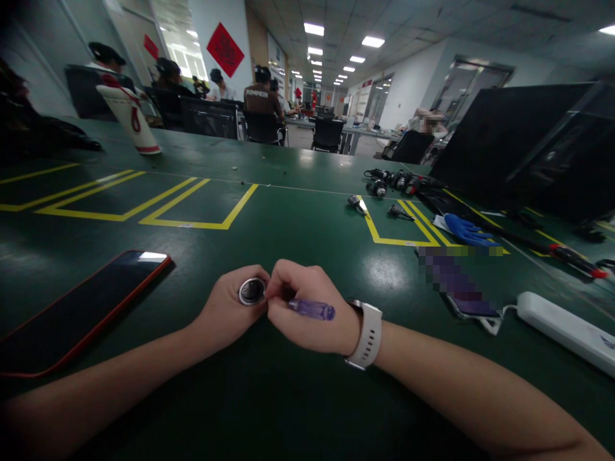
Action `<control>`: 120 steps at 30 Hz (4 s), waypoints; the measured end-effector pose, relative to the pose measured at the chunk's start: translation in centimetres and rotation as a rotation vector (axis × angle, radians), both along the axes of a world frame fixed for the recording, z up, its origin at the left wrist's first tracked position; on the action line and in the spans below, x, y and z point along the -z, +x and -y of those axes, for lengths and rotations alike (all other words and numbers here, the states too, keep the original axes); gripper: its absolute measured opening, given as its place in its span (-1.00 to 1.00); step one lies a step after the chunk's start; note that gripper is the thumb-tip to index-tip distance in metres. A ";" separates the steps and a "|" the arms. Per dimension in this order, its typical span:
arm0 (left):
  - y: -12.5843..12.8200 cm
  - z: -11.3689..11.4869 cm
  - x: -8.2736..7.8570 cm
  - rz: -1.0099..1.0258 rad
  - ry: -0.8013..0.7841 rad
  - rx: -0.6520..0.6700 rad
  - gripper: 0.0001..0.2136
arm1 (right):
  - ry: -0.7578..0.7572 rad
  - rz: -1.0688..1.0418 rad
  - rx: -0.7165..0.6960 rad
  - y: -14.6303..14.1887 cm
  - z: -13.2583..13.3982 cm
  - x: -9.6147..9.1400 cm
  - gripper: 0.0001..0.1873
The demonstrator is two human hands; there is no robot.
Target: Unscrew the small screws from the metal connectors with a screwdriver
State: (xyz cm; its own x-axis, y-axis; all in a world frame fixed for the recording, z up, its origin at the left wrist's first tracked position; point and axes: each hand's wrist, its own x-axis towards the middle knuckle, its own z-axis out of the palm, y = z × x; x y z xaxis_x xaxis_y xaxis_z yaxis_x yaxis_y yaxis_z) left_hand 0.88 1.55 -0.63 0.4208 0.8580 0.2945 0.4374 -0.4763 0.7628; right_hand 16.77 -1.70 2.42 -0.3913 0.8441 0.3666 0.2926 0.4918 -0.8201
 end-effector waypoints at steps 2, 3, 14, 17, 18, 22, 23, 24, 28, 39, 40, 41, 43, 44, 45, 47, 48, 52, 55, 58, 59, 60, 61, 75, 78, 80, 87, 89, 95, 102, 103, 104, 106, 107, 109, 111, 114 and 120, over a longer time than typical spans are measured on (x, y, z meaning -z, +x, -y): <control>0.0 0.1 0.0 -0.011 0.017 -0.003 -0.96 | 0.155 0.093 -0.003 0.1 0.1 0.2 -0.85; 0.0 0.1 0.1 -0.016 0.027 -0.005 -0.96 | 0.223 0.126 -0.015 0.1 0.1 0.3 -0.85; 0.0 0.4 -0.1 -0.001 0.128 0.059 -0.89 | -0.363 -0.394 -0.026 -0.5 -0.7 1.4 -0.89; 0.0 0.4 -0.3 0.025 0.096 0.042 -0.89 | -0.514 -0.591 -0.011 -0.8 -1.0 2.0 -0.90; 0.0 0.4 -0.3 0.026 0.092 0.030 -0.89 | -0.523 -0.612 -0.006 -0.9 -1.0 2.0 -0.91; 0.1 0.4 -0.1 -0.010 0.122 -0.003 -0.90 | -0.348 -0.478 0.039 -0.7 -0.4 1.7 -0.92; 0.1 0.3 0.0 -0.027 0.139 -0.008 -0.91 | -0.276 -0.403 0.055 -0.7 -0.2 1.5 -0.91; 0.1 0.3 0.1 -0.044 0.154 -0.011 -0.91 | -0.212 -0.331 0.065 -0.6 0.0 1.3 -0.89; 0.0 0.3 0.2 -0.049 0.188 0.021 -0.90 | -0.228 -0.282 0.038 -0.7 0.0 1.2 -0.88; 0.0 0.4 0.3 0.093 0.088 0.034 -0.91 | -0.552 -0.746 0.034 -1.4 -0.3 2.0 -0.89; 0.0 0.4 0.3 0.094 0.080 0.038 -0.91 | -0.530 -0.739 0.035 -1.3 -0.3 2.1 -0.89; -0.1 0.4 0.3 0.090 0.074 0.035 -0.92 | -0.486 -0.715 0.037 -1.2 -0.2 2.1 -0.89; -0.1 0.4 0.2 0.072 0.067 0.020 -0.92 | -0.356 -0.613 0.048 -1.0 -0.1 2.0 -0.89; 0.0 0.4 0.1 0.063 0.066 0.017 -0.92 | -0.293 -0.548 0.052 -0.9 0.0 1.9 -0.89; 0.0 0.4 0.0 0.056 0.069 0.021 -0.91 | -0.243 -0.486 0.049 -0.8 0.1 1.8 -0.89; 0.1 0.4 -0.2 0.047 0.077 0.037 -0.90 | -0.200 -0.406 0.034 -0.8 0.3 1.6 -0.89; 0.1 0.5 -0.3 0.045 0.078 0.048 -0.90 | -0.202 -0.389 0.019 -0.8 0.3 1.5 -0.89; 0.2 0.7 -0.4 0.050 0.058 0.091 -0.87 | -0.324 -0.460 -0.036 -0.9 0.1 1.6 -0.90; 0.1 0.8 -0.4 0.077 0.028 0.105 -0.86 | -0.489 -0.617 -0.042 -1.0 -0.3 1.9 -0.91; 0.1 0.8 -0.3 0.129 -0.022 0.086 -0.88 | -0.603 -0.715 -0.021 -1.2 -0.4 1.9 -0.90; 0.1 0.7 -0.3 0.142 -0.038 0.079 -0.90 | -0.626 -0.734 -0.014 -1.3 -0.5 1.8 -0.89; 0.1 0.7 -0.3 0.149 -0.051 0.071 -0.91 | -0.643 -0.749 -0.008 -1.3 -0.5 1.8 -0.89; 0.1 0.6 -0.3 0.148 -0.061 0.067 -0.92 | -0.653 -0.762 -0.004 -1.4 -0.5 1.7 -0.89; 0.1 0.7 -0.2 0.012 0.050 0.019 -0.92 | -0.175 -0.299 0.054 -0.5 0.4 1.1 -0.85; 0.2 0.7 -0.2 -0.024 0.088 0.026 -0.91 | -0.079 -0.154 0.048 -0.5 0.6 0.7 -0.84; 0.1 0.7 -0.2 -0.028 0.107 0.035 -0.91 | -0.126 -0.184 0.029 -0.6 0.5 0.8 -0.84; 0.0 0.7 -0.2 0.005 0.116 0.031 -0.89 | -0.563 -0.626 0.017 -1.2 -0.3 1.9 -0.91; 0.0 0.6 -0.2 0.002 0.104 0.015 -0.89 | -0.607 -0.668 0.045 -1.4 -0.4 2.0 -0.91; 0.1 0.2 0.0 -0.055 0.151 -0.010 -0.91 | -0.382 -0.487 0.060 -1.0 -0.1 1.7 -0.90; -0.1 0.0 -0.1 -0.117 0.238 0.002 -0.89 | -0.537 -0.580 0.037 -1.1 -0.3 1.9 -0.90; -0.1 -0.1 -0.1 -0.090 0.227 -0.014 -0.89 | -0.598 -0.645 0.041 -1.2 -0.4 2.0 -0.90; -0.1 -0.1 -0.1 -0.059 0.209 -0.032 -0.89 | -0.642 -0.700 0.041 -1.3 -0.5 2.1 -0.89; -0.1 -0.2 -0.1 -0.009 0.159 -0.050 -0.90 | -0.672 -0.762 0.029 -1.4 -0.6 2.2 -0.88; -0.1 -0.3 -0.1 0.009 0.131 -0.053 -0.91 | -0.662 -0.772 0.020 -1.4 -0.6 2.2 -0.88; -0.1 -0.4 0.0 0.031 0.083 -0.050 -0.92 | -0.608 -0.753 0.008 -1.3 -0.5 2.2 -0.88; -0.1 -0.4 0.0 0.036 0.050 -0.035 -0.93 | -0.501 -0.681 -0.006 -1.1 -0.5 2.1 -0.89; -0.1 -0.3 -0.2 -0.014 0.032 0.009 -0.92 | -0.253 -0.440 0.022 -0.5 -0.2 1.8 -0.91; -0.1 -0.4 0.0 -0.137 0.089 0.045 -0.93 | 0.316 0.201 0.031 0.2 0.4 0.9 -0.89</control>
